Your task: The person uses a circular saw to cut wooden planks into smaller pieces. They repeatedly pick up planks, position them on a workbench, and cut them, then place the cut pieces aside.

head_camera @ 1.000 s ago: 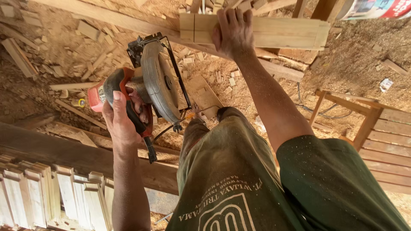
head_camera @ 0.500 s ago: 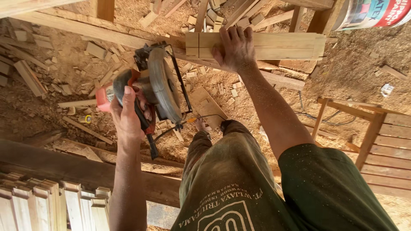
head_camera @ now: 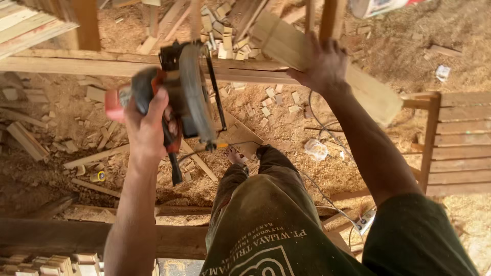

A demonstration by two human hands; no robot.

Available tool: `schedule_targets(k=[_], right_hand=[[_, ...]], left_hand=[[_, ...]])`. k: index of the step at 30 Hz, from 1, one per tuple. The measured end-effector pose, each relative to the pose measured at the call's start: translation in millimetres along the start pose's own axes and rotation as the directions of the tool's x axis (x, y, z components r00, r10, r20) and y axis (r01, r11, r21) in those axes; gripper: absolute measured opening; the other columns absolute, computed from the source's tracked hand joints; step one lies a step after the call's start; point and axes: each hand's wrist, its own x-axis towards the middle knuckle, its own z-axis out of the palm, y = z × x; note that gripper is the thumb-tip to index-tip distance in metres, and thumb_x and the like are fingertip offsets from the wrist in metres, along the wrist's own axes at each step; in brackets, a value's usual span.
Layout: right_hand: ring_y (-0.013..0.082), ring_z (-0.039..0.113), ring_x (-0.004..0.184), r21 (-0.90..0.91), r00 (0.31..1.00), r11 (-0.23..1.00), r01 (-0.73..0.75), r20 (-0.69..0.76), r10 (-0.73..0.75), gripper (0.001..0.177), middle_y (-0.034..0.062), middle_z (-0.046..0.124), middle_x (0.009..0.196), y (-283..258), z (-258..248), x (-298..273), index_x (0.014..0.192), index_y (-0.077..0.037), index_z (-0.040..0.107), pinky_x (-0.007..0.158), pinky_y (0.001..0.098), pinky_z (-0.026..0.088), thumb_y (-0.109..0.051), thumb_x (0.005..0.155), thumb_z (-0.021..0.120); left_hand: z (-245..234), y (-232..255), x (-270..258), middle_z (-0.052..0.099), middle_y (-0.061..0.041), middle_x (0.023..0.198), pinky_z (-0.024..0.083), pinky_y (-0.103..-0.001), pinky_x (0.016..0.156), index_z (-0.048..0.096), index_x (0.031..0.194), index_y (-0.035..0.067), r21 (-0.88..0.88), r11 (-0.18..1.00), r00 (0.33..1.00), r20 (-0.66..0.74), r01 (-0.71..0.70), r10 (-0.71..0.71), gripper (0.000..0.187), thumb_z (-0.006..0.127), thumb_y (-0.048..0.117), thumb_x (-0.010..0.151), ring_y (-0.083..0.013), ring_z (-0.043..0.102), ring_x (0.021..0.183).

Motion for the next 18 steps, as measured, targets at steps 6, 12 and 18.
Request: schedule_targets(k=[6,12,18], right_hand=[[0.0314,0.064,0.095,-0.03,0.638,0.764,-0.645,0.529,0.559,0.091,0.0167,0.066,0.109,41,-49,-109,0.138,-0.006,0.048,0.079,0.051,0.056,-0.059,0.077,0.089],[0.0313,0.064,0.095,0.076,0.599,0.62,-0.781,0.37,0.71,0.101,0.0195,0.065,0.11,67,-34,-191,0.143,0.0,0.045,0.075,0.048,0.058,-0.071,0.083,0.084],[0.0268,0.067,0.095,0.165,0.624,0.607,-0.777,0.329,0.709,0.084,0.0151,0.067,0.112,73,-32,-174,0.126,-0.005,0.054,0.072,0.0427,0.059,-0.075,0.086,0.077]], left_hand=[[87,-2,79,0.059,0.001,0.065,0.048,-0.028,0.036,0.062,0.11,0.005,0.029,0.994,0.994,0.034,0.106,-0.107,0.029,0.079,0.023,0.096,-0.0092,0.056,0.044],[156,-31,153,0.063,0.002,0.067,0.05,-0.027,0.038,0.063,0.109,0.006,0.076,0.995,0.994,0.09,0.061,-0.068,0.032,0.082,0.027,0.095,-0.0082,0.057,0.046],[184,-48,201,0.06,0.001,0.065,0.047,-0.028,0.04,0.06,0.095,0.009,0.118,0.988,0.982,0.15,0.096,-0.114,0.031,0.081,0.033,0.096,-0.0108,0.057,0.046]])
